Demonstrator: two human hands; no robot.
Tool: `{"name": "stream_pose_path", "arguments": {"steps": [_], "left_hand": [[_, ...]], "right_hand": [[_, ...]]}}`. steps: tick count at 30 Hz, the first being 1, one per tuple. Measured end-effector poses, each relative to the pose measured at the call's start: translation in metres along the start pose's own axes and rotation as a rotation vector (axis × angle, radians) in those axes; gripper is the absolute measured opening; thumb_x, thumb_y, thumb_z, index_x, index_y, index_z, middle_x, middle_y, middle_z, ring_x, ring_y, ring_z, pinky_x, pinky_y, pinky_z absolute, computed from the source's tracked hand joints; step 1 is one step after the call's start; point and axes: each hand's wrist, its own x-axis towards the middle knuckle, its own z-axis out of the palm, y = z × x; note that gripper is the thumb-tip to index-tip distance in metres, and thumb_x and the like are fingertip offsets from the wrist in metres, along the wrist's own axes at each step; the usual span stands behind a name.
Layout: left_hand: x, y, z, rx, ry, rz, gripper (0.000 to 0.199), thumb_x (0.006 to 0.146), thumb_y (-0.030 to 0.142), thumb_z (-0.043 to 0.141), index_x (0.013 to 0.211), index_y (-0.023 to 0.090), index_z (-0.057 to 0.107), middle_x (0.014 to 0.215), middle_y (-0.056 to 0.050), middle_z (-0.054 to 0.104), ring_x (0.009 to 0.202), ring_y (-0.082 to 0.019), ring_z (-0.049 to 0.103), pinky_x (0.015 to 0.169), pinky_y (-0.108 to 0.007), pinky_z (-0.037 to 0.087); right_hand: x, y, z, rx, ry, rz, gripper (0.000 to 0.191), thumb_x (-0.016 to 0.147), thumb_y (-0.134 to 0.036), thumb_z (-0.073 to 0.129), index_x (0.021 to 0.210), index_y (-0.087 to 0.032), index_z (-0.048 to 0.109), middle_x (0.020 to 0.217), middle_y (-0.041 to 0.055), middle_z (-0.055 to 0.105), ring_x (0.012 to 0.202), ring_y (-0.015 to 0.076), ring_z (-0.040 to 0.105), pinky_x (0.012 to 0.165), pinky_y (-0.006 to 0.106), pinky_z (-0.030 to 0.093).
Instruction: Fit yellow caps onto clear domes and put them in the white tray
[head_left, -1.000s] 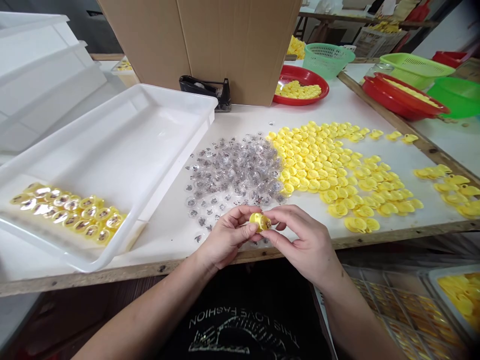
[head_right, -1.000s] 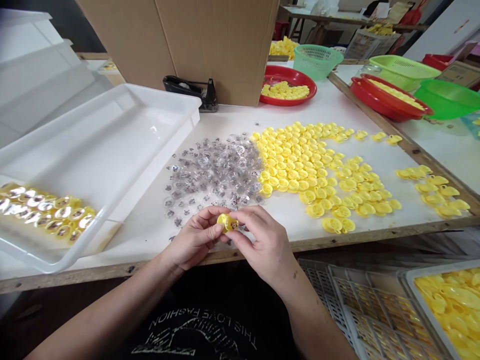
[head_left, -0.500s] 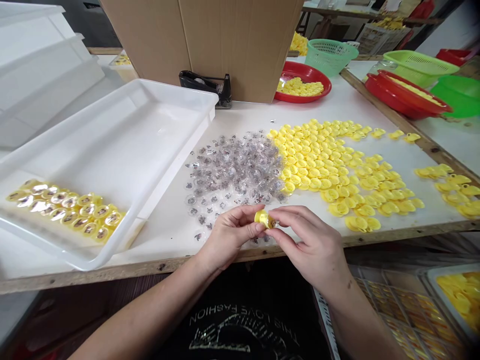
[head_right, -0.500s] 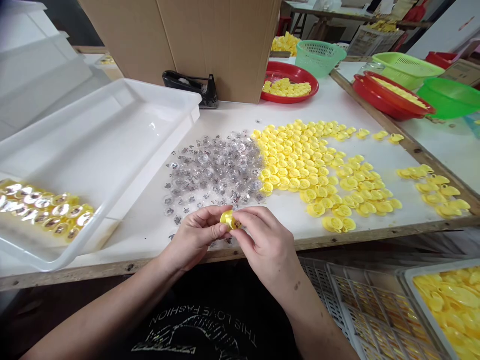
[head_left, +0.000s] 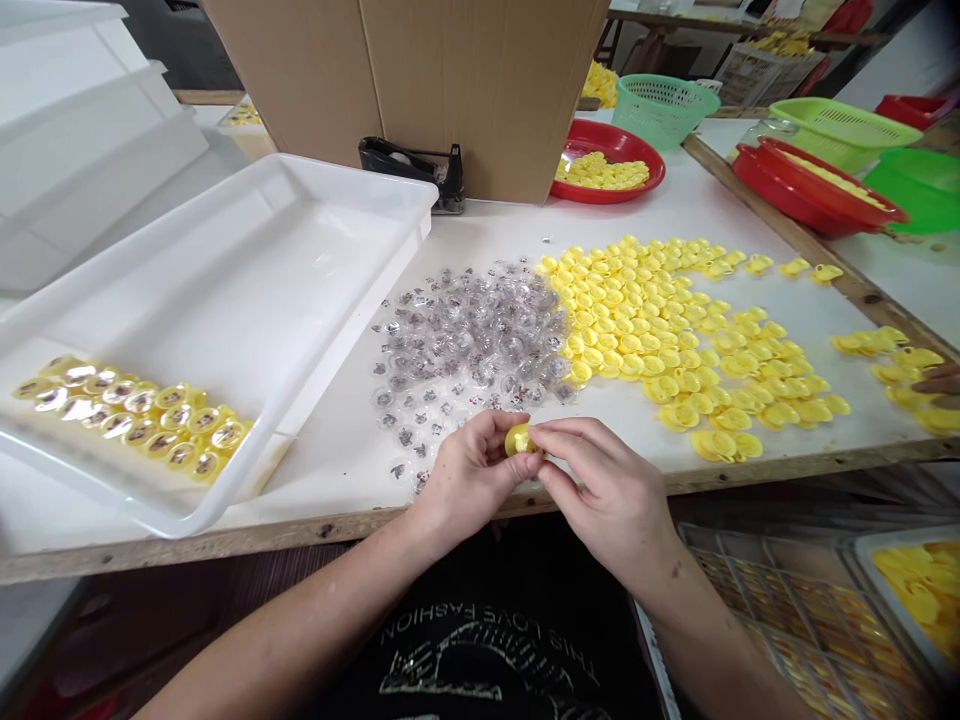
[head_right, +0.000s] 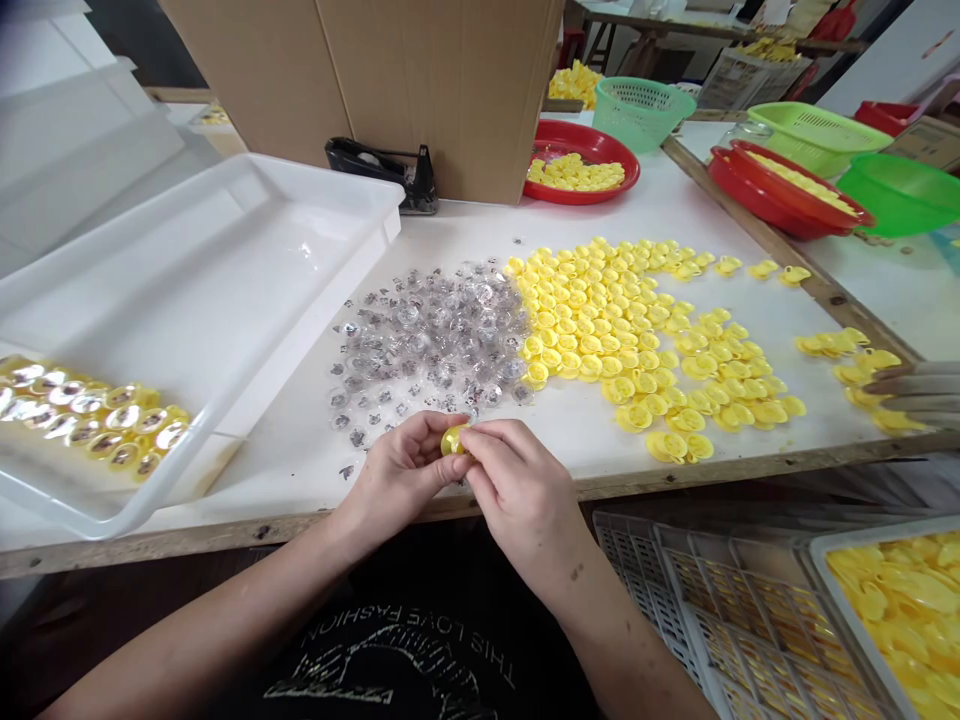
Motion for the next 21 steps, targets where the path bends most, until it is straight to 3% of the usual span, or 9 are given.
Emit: {"name": "stream_pose_path", "arguments": {"steps": [6,9,17,21], "left_hand": [[-0.002,0.007,-0.007,0.061,-0.063,0.021,0.031,0.075,0.024,0.072,0.098,0.014,0.053,0.090,-0.004,0.067,0.082,-0.012,0.062,0.076,-0.025,0.048],[-0.003,0.009,-0.012,0.140,-0.102,0.078,0.029,0.077,0.025,0.070,0.101,0.013,0.058,0.095,-0.006,0.067,0.084,-0.014,0.063,0.078,-0.028,0.050],[-0.008,0.010,-0.018,0.641,0.036,0.302,0.021,0.080,0.028,0.067,0.096,0.015,0.066,0.090,-0.005,0.069,0.077,-0.014,0.063,0.071,-0.026,0.051],[-0.011,0.013,-0.013,0.761,0.052,0.258,0.017,0.081,0.022,0.062,0.097,0.015,0.065,0.085,-0.005,0.069,0.075,-0.015,0.063,0.069,-0.026,0.050]], "right_hand": [[-0.002,0.016,0.002,0.313,-0.068,0.228,0.035,0.079,-0.020,0.069,0.113,-0.023,0.060,0.103,0.0043,0.060,0.084,0.0157,0.060,0.072,0.029,0.054],[-0.004,0.020,0.007,0.470,-0.132,0.356,0.022,0.083,-0.025,0.065,0.105,-0.022,0.061,0.097,0.0024,0.062,0.079,0.0138,0.060,0.069,0.027,0.053],[-0.013,0.015,0.021,0.565,-0.069,0.383,0.010,0.083,-0.027,0.064,0.092,-0.022,0.063,0.086,0.0000,0.064,0.077,0.0135,0.061,0.071,0.026,0.051],[-0.016,0.013,0.029,0.622,-0.065,0.489,0.013,0.082,-0.031,0.065,0.091,-0.021,0.064,0.082,0.0003,0.067,0.073,0.0138,0.064,0.068,0.024,0.054]]}}
